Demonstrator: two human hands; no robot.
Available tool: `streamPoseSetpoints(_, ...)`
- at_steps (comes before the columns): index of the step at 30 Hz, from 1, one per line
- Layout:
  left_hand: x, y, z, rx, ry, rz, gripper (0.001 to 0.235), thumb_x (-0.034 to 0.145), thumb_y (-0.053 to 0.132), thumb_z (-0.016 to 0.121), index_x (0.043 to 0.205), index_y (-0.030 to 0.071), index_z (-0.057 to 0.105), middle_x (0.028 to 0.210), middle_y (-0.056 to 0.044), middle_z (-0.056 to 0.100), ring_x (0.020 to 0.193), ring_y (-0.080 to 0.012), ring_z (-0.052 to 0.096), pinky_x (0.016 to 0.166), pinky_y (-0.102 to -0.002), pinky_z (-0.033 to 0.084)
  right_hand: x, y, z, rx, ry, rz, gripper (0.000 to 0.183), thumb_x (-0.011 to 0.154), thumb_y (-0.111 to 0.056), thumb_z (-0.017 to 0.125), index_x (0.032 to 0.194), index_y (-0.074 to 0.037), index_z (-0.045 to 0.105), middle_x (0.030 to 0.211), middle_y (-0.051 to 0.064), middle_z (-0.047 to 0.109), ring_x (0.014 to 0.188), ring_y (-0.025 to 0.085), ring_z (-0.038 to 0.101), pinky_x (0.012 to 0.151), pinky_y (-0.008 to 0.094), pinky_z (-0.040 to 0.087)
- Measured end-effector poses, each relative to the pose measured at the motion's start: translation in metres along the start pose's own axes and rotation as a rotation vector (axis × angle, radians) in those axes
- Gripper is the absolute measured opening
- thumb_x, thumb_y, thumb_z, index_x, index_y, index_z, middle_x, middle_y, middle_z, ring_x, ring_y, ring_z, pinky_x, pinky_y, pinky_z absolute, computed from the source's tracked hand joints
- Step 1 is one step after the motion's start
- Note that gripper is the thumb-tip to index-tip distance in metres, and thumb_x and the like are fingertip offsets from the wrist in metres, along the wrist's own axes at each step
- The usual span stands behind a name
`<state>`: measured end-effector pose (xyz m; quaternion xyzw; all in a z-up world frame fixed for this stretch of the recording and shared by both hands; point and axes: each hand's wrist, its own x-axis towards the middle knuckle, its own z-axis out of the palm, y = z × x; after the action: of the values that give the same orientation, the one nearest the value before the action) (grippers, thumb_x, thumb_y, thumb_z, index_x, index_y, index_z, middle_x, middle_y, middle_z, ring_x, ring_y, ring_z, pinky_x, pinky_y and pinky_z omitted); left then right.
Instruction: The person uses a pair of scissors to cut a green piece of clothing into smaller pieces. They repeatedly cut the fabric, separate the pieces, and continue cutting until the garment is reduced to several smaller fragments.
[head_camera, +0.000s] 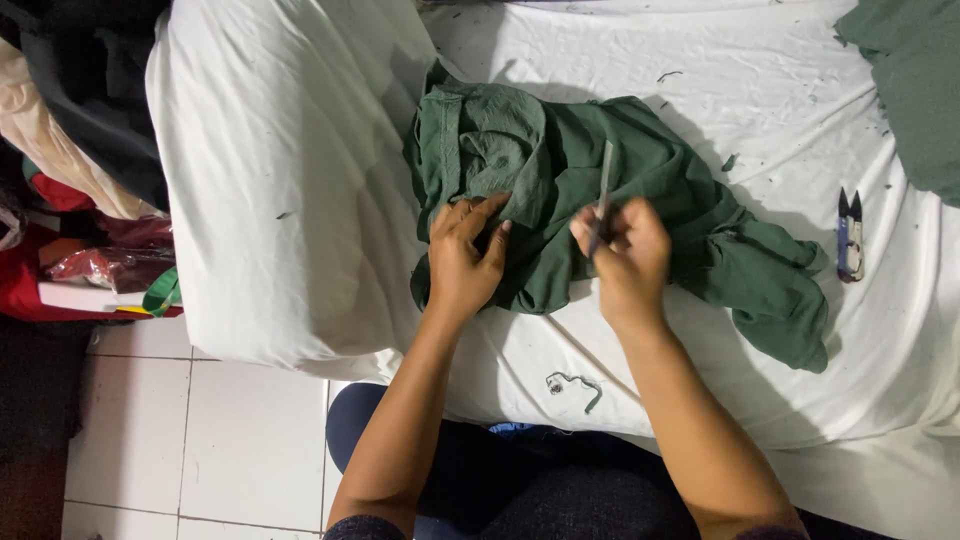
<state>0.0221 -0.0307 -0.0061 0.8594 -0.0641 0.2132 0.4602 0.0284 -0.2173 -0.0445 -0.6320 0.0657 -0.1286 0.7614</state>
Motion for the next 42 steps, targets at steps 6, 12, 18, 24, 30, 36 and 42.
streamPoseSetpoints(6, -0.002, -0.006, 0.000, -0.075, 0.060, -0.082, 0.012, 0.089, 0.014, 0.078, 0.101, 0.012, 0.078, 0.083, -0.005, 0.070, 0.078, -0.0269, 0.062, 0.076, -0.037, 0.046, -0.048, -0.041, -0.083, 0.294, -0.638, 0.372, 0.045, 0.057, 0.012, 0.085, 0.071, -0.007, 0.046, 0.061, 0.019, 0.064, 0.055, 0.026, 0.069, 0.042, 0.019, 0.039)
streamPoseSetpoints(12, 0.000, 0.025, -0.018, 0.213, 0.252, -0.001, 0.025, 0.100, 0.024, 0.059, 0.120, 0.008, 0.061, 0.115, -0.012, 0.057, 0.111, -0.0298, 0.057, 0.103, -0.042, 0.042, -0.048, -0.044, -0.146, -0.228, -0.082, -0.022, 0.021, 0.083, 0.011, 0.052, 0.096, -0.005, 0.051, 0.097, 0.018, 0.068, 0.079, 0.019, 0.066, 0.075, 0.030, 0.056)
streamPoseSetpoints(18, -0.033, 0.061, 0.010, 0.213, -0.263, 0.422, 0.040, 0.103, 0.036, 0.057, 0.135, 0.013, 0.061, 0.134, -0.012, 0.062, 0.132, -0.0346, 0.056, 0.101, -0.050, 0.043, -0.007, -0.068, -0.169, -1.051, 0.066, -0.331, 0.047, 0.083, -0.006, 0.093, 0.089, -0.003, 0.046, 0.140, 0.022, 0.071, 0.117, 0.038, 0.070, 0.087, 0.044, 0.050)
streamPoseSetpoints(24, -0.051, -0.021, 0.047, 0.377, -0.195, 0.463, 0.005, 0.095, 0.021, 0.068, 0.091, 0.018, 0.069, 0.095, -0.003, 0.062, 0.101, -0.0240, 0.060, 0.097, -0.041, 0.040, -0.015, -0.030, -0.180, -0.954, 0.126, -0.080, 0.028, 0.084, 0.001, 0.080, 0.093, -0.004, 0.054, 0.076, 0.014, 0.064, 0.071, 0.028, 0.067, 0.060, 0.038, 0.051)
streamPoseSetpoints(30, -0.004, 0.011, 0.001, 0.219, 0.109, 0.297, 0.013, 0.092, -0.004, 0.068, 0.094, 0.008, 0.070, 0.083, -0.005, 0.058, 0.070, -0.0282, 0.061, 0.066, -0.038, 0.048, -0.044, -0.033, -0.153, -0.540, -0.052, -0.030, 0.041, 0.071, -0.004, 0.093, 0.085, 0.000, 0.055, 0.085, 0.019, 0.073, 0.079, 0.023, 0.069, 0.070, 0.035, 0.053)
streamPoseSetpoints(36, -0.017, 0.021, 0.004, 0.340, 0.089, 0.277, 0.012, 0.091, 0.002, 0.072, 0.097, 0.012, 0.069, 0.088, -0.001, 0.059, 0.080, -0.0224, 0.058, 0.078, -0.035, 0.039, -0.045, -0.085, -0.115, -0.808, -0.005, -0.456, 0.039, 0.079, 0.002, 0.088, 0.079, -0.005, 0.049, 0.109, 0.012, 0.078, 0.093, 0.033, 0.073, 0.083, 0.039, 0.055)
streamPoseSetpoints(42, -0.021, 0.022, 0.009, 0.361, 0.065, 0.246, 0.008, 0.093, 0.008, 0.072, 0.097, 0.015, 0.070, 0.087, 0.000, 0.060, 0.085, -0.0221, 0.059, 0.084, -0.037, 0.038, -0.038, -0.056, -0.103, -0.814, -0.012, -0.587, 0.033, 0.076, -0.001, 0.082, 0.079, -0.013, 0.051, 0.100, 0.000, 0.079, 0.084, 0.020, 0.073, 0.076, 0.029, 0.054)
